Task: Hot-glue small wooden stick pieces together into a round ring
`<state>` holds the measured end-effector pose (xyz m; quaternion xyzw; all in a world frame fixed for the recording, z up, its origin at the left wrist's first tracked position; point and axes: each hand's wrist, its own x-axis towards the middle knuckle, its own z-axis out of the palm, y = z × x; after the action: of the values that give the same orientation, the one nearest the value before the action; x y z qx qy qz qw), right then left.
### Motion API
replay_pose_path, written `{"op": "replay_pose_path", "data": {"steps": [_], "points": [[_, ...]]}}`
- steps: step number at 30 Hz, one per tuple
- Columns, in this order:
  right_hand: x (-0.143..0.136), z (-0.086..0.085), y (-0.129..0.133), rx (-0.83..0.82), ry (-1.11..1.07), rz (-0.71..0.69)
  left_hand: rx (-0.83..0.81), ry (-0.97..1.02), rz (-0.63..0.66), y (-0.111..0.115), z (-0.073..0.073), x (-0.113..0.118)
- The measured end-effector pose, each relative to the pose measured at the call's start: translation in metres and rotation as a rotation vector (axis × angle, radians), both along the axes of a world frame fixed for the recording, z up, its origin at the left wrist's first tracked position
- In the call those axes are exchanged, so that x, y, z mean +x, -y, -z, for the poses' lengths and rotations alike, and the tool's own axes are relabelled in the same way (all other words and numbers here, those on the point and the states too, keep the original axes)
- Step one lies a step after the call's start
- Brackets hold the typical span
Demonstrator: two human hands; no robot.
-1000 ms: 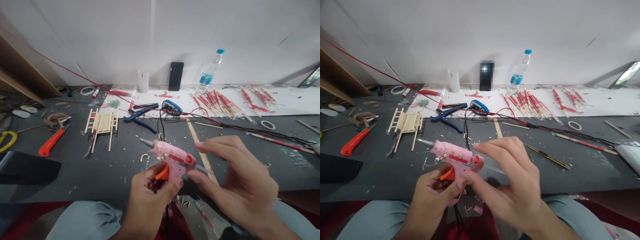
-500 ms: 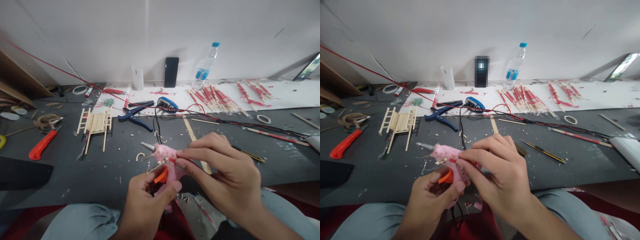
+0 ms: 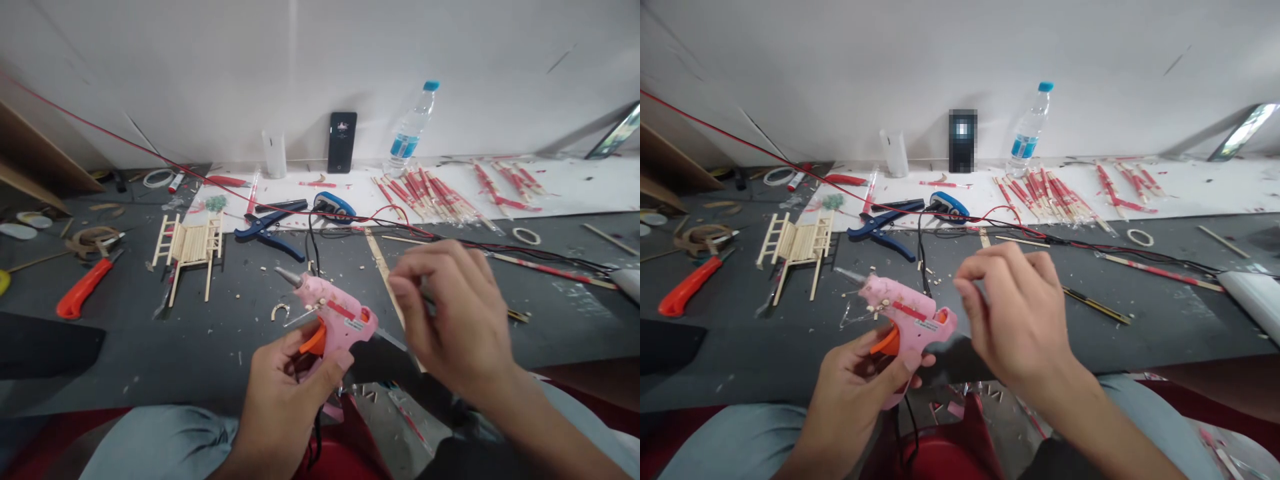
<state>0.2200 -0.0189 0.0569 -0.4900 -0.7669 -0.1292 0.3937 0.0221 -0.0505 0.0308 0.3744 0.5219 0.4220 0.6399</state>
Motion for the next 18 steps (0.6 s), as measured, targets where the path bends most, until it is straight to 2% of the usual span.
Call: {"op": "replay_pose_path", "data": {"steps": [5, 9, 14, 18], "points": [[0.035, 0.001, -0.015, -0.169, 0.048, 0.180, -0.054, 0.001, 0.000, 0.000, -0.001, -0.006], [0.051, 0.013, -0.027, -0.354, 0.020, 0.197, -0.085, 0.049, -0.024, -0.001, -0.003, -0.007], [0.053, 0.015, -0.024, -0.587, -0.239, 0.101, -0.107, 0.081, -0.029, -0.002, -0.002, -0.008], [0.039, 0.004, -0.001, -0.814, -0.365, -0.218, -0.074, 0.141, -0.029, -0.003, 0.002, -0.012]]}}
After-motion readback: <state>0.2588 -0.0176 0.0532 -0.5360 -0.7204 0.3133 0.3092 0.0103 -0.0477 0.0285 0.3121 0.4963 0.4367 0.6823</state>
